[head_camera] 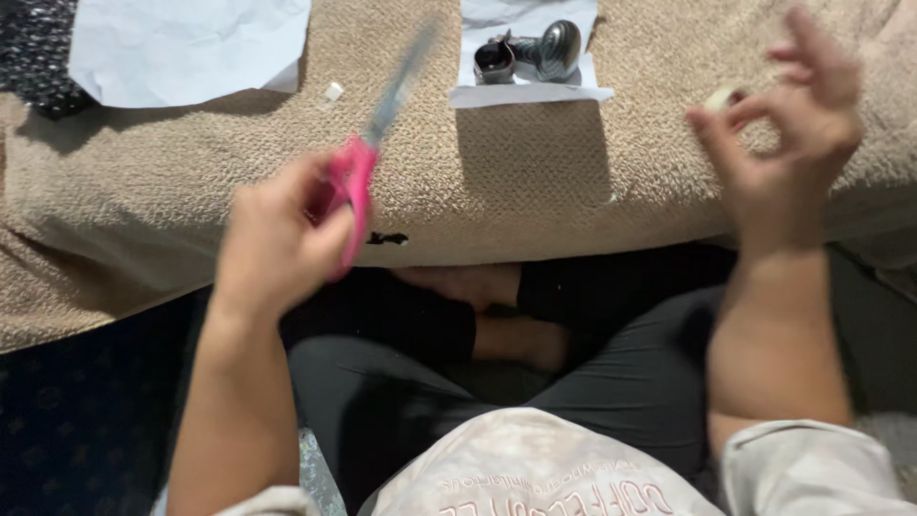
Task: The person sits on the floor and wraps a small object in white paper. They cut a piece of paper with scissors, fold the paper around the object, and secure the folds with pieces of tape, pressing the wrapped package flat at the end.
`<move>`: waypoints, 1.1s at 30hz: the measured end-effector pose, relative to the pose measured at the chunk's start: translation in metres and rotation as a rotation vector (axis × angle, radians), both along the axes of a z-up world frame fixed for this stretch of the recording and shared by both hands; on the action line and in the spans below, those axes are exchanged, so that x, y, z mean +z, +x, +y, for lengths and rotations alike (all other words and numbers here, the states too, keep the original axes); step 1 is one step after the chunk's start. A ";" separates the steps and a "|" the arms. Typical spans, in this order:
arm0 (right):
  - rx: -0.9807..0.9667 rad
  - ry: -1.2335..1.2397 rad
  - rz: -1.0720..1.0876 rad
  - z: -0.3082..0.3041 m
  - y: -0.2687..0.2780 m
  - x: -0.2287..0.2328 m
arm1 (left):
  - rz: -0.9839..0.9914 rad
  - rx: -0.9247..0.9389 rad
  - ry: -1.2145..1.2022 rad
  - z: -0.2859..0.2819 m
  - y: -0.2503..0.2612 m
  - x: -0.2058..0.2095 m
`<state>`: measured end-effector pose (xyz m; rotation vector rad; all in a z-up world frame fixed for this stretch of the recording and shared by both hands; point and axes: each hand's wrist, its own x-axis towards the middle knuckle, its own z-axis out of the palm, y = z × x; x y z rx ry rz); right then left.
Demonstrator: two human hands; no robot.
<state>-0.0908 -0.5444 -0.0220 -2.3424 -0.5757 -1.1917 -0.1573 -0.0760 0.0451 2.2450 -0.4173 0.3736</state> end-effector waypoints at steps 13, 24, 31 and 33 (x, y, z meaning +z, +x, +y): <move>-0.149 -0.212 0.046 -0.070 0.041 -0.009 | -0.140 0.452 0.661 0.000 0.131 -0.009; 0.525 0.701 0.173 0.001 -0.003 0.023 | -0.038 0.287 0.467 -0.026 0.106 0.031; 1.067 0.764 0.299 0.086 -0.025 0.034 | -0.462 -0.204 0.061 -0.096 0.058 0.022; 1.126 0.749 0.341 0.101 -0.033 0.033 | -0.423 -0.300 -0.042 -0.106 0.046 0.024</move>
